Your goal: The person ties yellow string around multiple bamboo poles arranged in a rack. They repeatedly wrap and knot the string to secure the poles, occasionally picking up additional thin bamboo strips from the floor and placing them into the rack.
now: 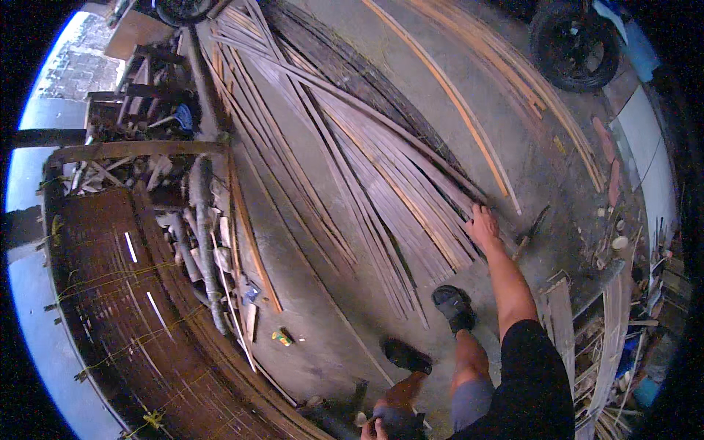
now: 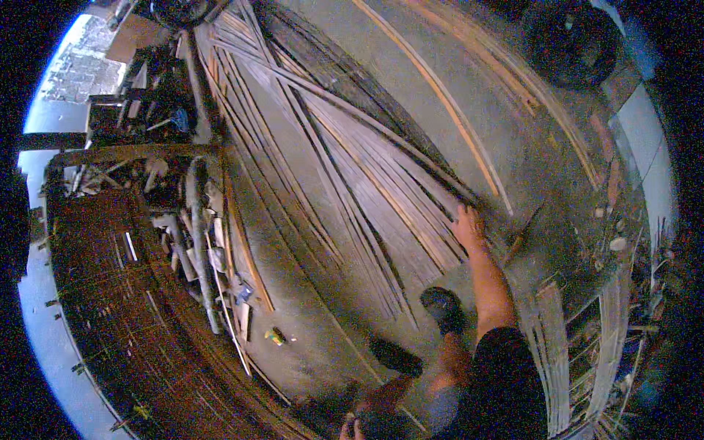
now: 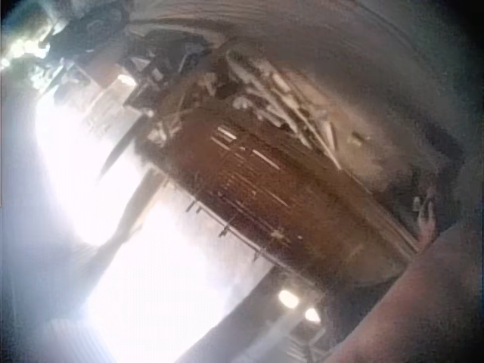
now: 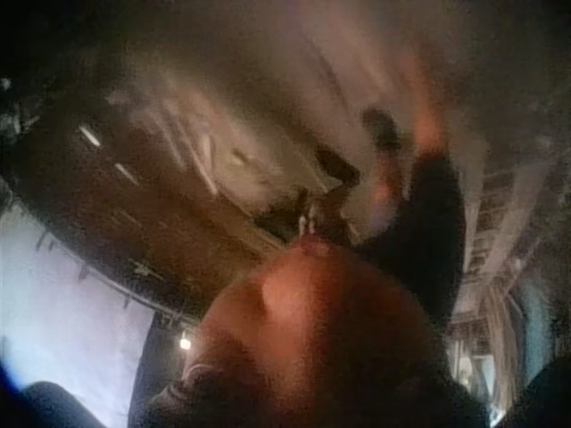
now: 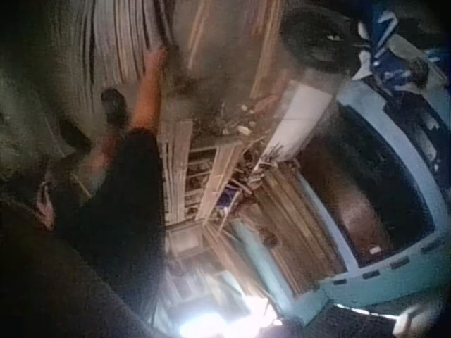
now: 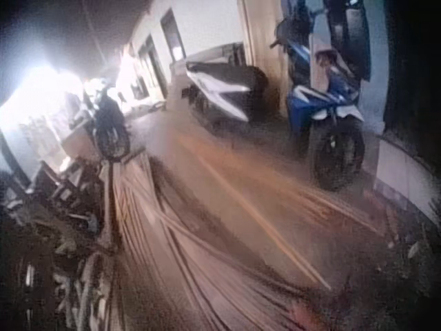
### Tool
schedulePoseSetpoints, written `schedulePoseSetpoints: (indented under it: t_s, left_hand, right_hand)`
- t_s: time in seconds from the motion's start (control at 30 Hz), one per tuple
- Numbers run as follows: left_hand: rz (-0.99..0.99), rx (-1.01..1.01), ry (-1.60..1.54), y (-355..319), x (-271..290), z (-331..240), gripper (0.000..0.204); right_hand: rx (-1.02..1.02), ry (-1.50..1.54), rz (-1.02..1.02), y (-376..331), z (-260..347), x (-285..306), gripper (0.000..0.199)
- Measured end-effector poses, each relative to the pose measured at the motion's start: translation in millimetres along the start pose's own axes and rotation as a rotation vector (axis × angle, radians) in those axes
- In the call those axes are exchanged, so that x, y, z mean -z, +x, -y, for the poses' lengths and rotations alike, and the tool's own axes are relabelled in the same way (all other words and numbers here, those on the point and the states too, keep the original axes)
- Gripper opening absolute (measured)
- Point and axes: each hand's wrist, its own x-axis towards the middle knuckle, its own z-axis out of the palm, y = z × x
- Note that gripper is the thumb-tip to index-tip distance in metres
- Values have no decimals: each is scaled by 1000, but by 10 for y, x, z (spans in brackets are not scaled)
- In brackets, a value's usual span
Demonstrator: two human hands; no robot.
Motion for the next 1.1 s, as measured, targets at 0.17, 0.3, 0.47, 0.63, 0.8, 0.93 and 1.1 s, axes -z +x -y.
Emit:
schedulePoseSetpoints:
  t_s: [0.17,0.3,0.47,0.63,0.8,0.93,1.1]
  left_hand:
    - [68,-56,-28,-191,183,-45,28]
    - [137,-116,-127,-308,336,-376,29]
    - [268,-366,-494,-443,828,-2132,38]
    - [499,-451,-1055,-1342,1823,-3655,66]
    - [70,-703,-717,-2186,2782,-3540,40]
    - [-261,-724,-654,-2497,3453,-2461,32]
    - [-585,-626,-378,-3358,4013,-1225,30]
  right_hand:
    - [62,391,-63,-438,501,888,25]
    - [143,851,14,-1339,1663,2335,25]
    - [305,971,-112,-2900,2557,3193,21]
    - [404,988,153,-4245,3187,3940,32]
    - [545,1043,506,-4963,3524,3421,44]
    - [605,1521,906,-5081,4301,3896,38]
    - [906,1422,904,-4621,5953,4657,53]
